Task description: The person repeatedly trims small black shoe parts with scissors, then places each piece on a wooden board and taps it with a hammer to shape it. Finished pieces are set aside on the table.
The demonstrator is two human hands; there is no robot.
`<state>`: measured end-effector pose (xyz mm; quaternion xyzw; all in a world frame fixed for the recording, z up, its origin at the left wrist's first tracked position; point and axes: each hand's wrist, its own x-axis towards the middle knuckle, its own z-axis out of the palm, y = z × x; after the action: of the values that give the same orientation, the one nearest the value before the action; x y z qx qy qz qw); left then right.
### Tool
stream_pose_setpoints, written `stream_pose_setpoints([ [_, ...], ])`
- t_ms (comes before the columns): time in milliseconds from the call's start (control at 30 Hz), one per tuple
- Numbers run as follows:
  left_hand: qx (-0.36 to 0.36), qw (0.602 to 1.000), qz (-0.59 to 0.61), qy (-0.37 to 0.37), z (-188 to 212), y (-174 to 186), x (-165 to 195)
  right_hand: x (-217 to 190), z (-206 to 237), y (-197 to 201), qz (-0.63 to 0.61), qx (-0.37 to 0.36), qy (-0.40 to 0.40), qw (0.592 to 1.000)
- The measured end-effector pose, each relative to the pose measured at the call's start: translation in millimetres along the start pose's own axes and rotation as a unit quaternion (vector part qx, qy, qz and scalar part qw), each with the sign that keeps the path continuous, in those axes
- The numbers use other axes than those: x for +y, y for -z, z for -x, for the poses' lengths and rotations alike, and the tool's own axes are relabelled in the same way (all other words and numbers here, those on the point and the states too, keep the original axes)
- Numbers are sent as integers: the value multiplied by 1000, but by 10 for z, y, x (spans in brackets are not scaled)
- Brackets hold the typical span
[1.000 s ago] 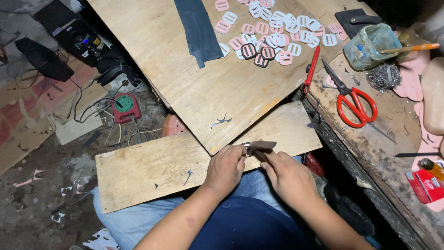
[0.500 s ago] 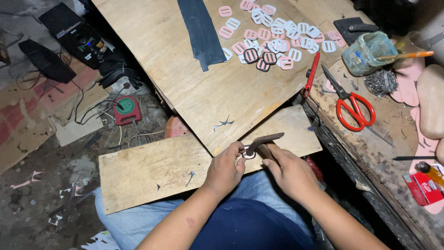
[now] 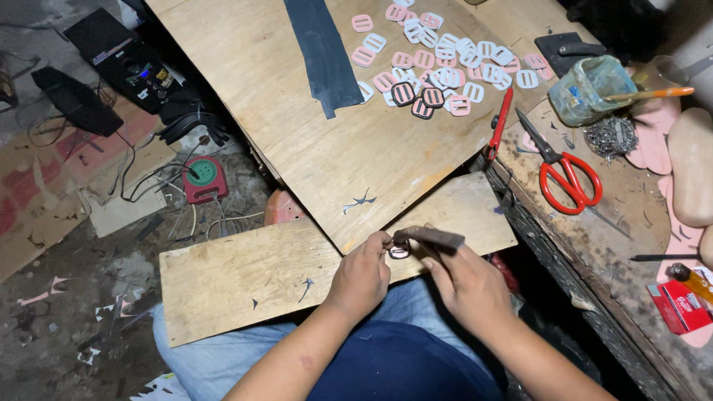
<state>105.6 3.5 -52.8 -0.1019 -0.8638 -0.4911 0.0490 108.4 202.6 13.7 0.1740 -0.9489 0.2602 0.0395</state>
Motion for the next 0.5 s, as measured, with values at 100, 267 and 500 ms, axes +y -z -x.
stream_pose_setpoints([
  [100,-6,1000,11,5,-4,29,34,-22,96,-64,-4,-43,-50,998],
  [267,-26,999,-41,-24,-23,25,140,114,206,43,-93,56,-24,994],
  [500,-34,971,-202,-126,-41,-65,221,182,498,91,-221,127,-77,964],
])
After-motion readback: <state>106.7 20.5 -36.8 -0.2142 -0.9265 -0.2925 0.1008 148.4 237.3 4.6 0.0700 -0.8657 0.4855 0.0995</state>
